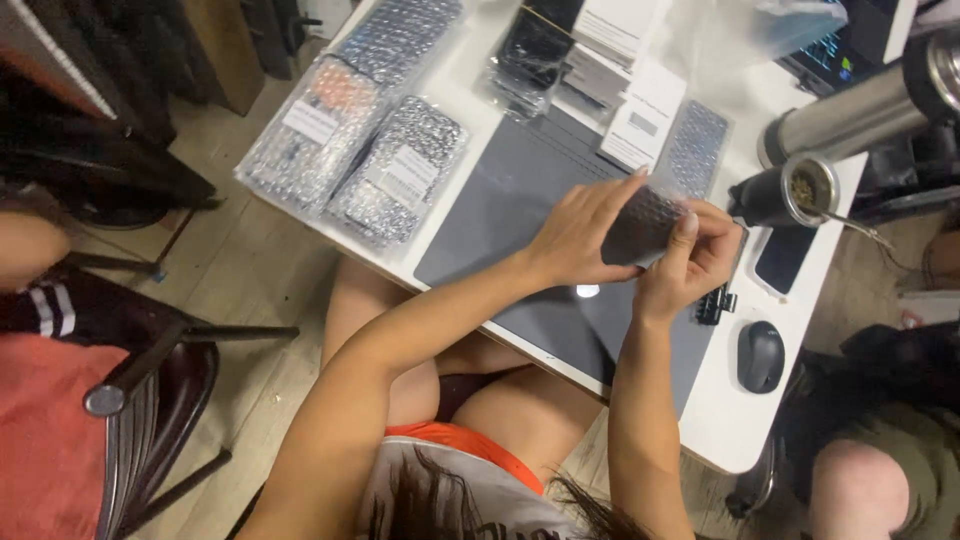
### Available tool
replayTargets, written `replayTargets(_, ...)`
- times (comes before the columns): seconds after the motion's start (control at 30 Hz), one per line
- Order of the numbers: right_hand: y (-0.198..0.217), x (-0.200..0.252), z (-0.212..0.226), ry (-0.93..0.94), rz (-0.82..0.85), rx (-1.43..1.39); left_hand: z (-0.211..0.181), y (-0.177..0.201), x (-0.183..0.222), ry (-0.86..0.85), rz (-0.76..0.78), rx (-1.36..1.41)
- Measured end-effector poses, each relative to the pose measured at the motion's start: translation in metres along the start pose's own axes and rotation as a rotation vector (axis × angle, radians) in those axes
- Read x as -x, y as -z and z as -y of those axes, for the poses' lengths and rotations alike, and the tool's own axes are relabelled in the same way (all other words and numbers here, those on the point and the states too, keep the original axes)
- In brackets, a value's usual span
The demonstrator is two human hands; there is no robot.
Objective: The person organizes several bubble-wrapped mobile phone components on a desk and then begins to disassemble a phone using a pick to pry the screen off the frame.
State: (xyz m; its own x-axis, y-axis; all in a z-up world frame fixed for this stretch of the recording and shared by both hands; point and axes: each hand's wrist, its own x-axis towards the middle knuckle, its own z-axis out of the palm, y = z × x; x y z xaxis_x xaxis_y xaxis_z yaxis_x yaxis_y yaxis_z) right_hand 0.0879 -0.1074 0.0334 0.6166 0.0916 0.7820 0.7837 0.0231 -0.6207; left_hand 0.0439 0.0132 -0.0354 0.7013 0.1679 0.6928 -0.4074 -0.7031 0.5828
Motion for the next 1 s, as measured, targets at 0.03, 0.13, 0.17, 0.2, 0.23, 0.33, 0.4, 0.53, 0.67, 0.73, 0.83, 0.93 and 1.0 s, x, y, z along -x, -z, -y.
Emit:
replayTargets(0.03, -0.004, 0.001, 0.002, 0.002, 0.016, -0.022, -0.003, -0.001, 0.002, 0.011, -0.015, -0.019)
replayTargets(0.13, -0.011, 0.005, 0.011, -0.004, 0.011, -0.073, -0.009, -0.003, 0.007, 0.027, -0.105, -0.094)
replayTargets(0.17, -0.011, 0.007, 0.016, 0.008, 0.024, -0.081, -0.01, -0.002, 0.011, 0.025, -0.122, -0.111)
replayTargets(0.2, -0.01, 0.009, 0.021, 0.02, 0.038, -0.089, -0.012, -0.002, 0.013, 0.023, -0.138, -0.128)
replayTargets(0.23, -0.01, 0.012, 0.023, 0.021, 0.033, -0.089, -0.017, 0.006, 0.016, 0.02, -0.135, -0.129)
replayTargets(0.33, -0.008, 0.018, 0.022, 0.0, 0.013, -0.12, -0.029, 0.027, 0.023, 0.033, -0.129, -0.262)
replayTargets(0.4, -0.004, 0.022, 0.015, -0.018, -0.016, -0.14, -0.032, 0.04, 0.028, -0.015, -0.067, -0.29)
replayTargets(0.53, 0.001, 0.018, 0.013, -0.076, 0.014, -0.135, -0.027, 0.07, 0.018, -0.087, -0.018, -0.344)
replayTargets(0.67, 0.006, 0.0, 0.036, -0.372, 0.264, -0.132, 0.023, 0.1, -0.008, -0.131, 0.036, -0.429)
replayTargets(0.73, 0.015, -0.01, 0.028, -0.512, 0.341, -0.147, 0.053, 0.129, -0.03, -0.109, 0.031, -0.503)
replayTargets(0.83, 0.036, -0.007, -0.018, -0.716, 0.369, -0.097, 0.089, 0.179, -0.067, 0.048, 0.047, -0.711)
replayTargets(0.93, 0.051, -0.001, -0.067, -0.786, 0.337, -0.039, 0.113, 0.212, -0.097, 0.19, 0.014, -0.698)
replayTargets(1.0, 0.054, -0.003, -0.086, -0.724, 0.318, 0.084, 0.133, 0.229, -0.105, 0.191, 0.038, -0.78)
